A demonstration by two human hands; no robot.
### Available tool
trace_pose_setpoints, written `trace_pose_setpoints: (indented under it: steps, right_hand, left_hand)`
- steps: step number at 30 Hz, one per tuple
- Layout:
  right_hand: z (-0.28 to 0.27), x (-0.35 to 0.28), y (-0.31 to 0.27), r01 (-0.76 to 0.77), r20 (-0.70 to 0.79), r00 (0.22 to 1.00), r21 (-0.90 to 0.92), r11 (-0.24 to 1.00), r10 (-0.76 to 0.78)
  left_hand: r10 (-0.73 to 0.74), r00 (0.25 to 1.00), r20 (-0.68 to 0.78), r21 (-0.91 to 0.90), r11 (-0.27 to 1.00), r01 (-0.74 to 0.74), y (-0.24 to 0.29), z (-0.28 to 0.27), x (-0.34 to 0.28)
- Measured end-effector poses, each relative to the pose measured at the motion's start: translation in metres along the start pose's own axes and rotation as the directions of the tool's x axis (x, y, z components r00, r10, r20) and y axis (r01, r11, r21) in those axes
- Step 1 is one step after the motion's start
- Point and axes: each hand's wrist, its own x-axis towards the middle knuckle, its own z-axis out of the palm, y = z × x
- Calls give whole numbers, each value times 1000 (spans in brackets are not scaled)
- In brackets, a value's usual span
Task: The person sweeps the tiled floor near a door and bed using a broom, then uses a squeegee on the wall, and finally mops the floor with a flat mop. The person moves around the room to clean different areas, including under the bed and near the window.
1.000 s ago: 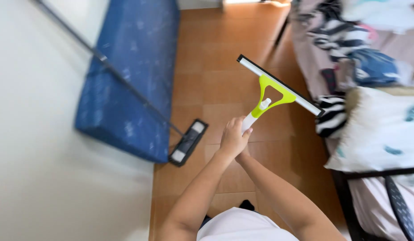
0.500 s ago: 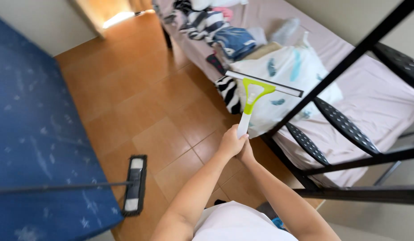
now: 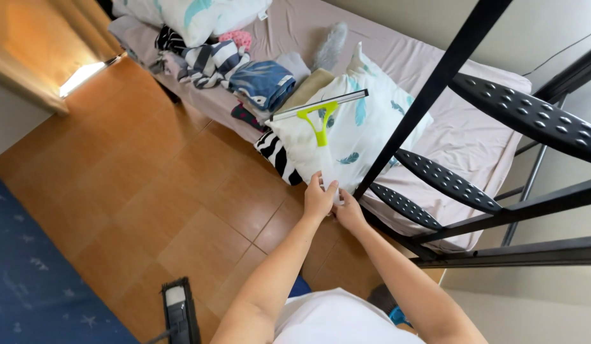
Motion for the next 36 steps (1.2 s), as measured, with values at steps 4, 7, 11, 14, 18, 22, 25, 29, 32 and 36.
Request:
trace_pose_setpoints:
  steps: [4,7,11,14,18,22,25,29,32,36]
  right_hand:
    - [-2,52,-19,-56,-8,998,118,991,57]
    - [-1,84,-53,1,-51,999,91,996,4]
    - [-6,140,-62,81,-108,992,220,972,-59]
    - [-11,171,-69,28,-210,977,320,947,43]
    - [-14,195,-55,-35,-189,979,221,975,78]
    - [-11,214,-39,-20,-288,953,253,967,95]
    - [-9,215,-44,97,-395,919,249,964,9]
    - [-3,190,-74,18,-371,924,273,962,88]
    - [3,173,-78,13,-413,908,204,979,74]
    - [7,150,-62,9,-381,923,145,989,47]
  left_hand:
    - [28,994,110,68,997,-36,21,0,56]
    - [174,982,69,159,970,-183,31,8,101]
    - [218,968,125,149,960,-236,53,16,151]
    - [269,944,192,39,959,-282,48,26,183]
    - [236,915,327,152,943,-297,14,32,205]
    - [274,878,392,114,933,-342,-30,39,226]
    - [223,908,354,185,935,-301,18,14,206]
    - [217,926,308,196,938,-285,32,2,192]
    - [276,929,246,161,934,-320,28,-4,180]
    - [288,943,165,143,939,-312,29,-14,152]
